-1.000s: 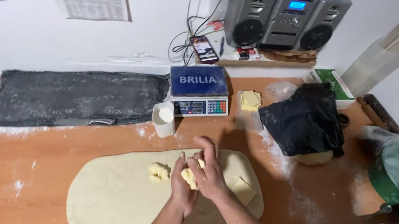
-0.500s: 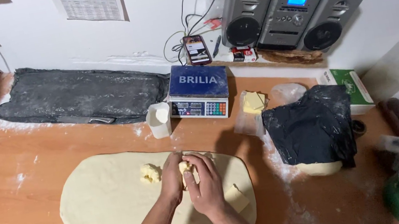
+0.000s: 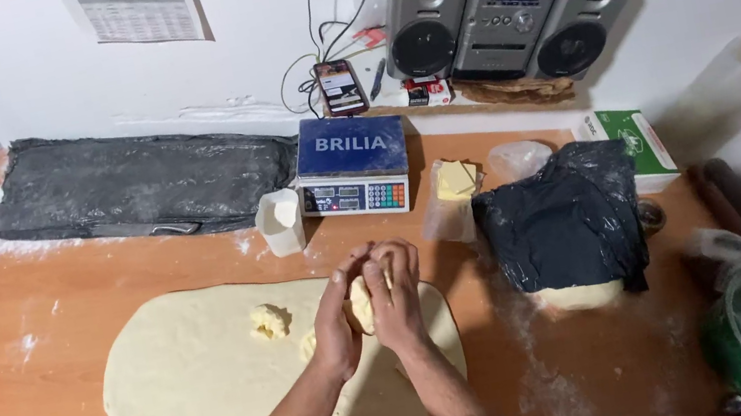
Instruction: The recorder is placing small pieces of dough onto a larger rolled-out dough sheet in a decorative arrangement.
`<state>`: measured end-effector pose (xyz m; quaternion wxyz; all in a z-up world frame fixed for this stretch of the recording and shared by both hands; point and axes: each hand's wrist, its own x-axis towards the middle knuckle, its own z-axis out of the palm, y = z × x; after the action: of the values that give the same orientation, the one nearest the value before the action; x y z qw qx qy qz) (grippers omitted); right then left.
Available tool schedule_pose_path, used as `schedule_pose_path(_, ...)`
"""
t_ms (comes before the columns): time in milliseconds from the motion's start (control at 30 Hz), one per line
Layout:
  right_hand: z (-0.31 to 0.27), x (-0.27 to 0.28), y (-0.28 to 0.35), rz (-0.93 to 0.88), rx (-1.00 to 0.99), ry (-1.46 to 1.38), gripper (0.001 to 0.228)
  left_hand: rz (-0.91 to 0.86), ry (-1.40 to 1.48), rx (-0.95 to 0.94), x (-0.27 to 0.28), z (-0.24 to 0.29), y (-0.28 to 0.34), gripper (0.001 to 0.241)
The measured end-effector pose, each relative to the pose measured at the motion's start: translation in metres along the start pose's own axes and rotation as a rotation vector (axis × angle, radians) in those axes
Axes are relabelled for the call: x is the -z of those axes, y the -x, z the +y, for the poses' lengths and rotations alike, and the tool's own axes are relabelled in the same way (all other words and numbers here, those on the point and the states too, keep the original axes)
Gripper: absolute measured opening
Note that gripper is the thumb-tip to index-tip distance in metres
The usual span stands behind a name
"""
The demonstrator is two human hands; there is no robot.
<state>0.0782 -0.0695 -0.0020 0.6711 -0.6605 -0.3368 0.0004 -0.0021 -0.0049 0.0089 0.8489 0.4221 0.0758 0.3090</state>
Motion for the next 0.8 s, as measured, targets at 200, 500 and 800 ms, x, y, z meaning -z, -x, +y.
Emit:
schedule_pose_path(200,-0.013,-0.016,0.014,0.131,0.108,0.053,0.038,0.166,-0.275,0.027,0.017,-0.009,0.004,0.042)
schedule_pose_path(500,-0.009,-0.051,0.048,0.009,0.203,0.009,0.042,0.379,-0.032,0.036,0.102,-0.034,-0.016,0.028)
schedule_pose_path(800,-0.008,-0.091,0.045,0.049,0.501,0.271,0.022,0.313,0.216,0.454,0.057,0.079,0.025,0.062)
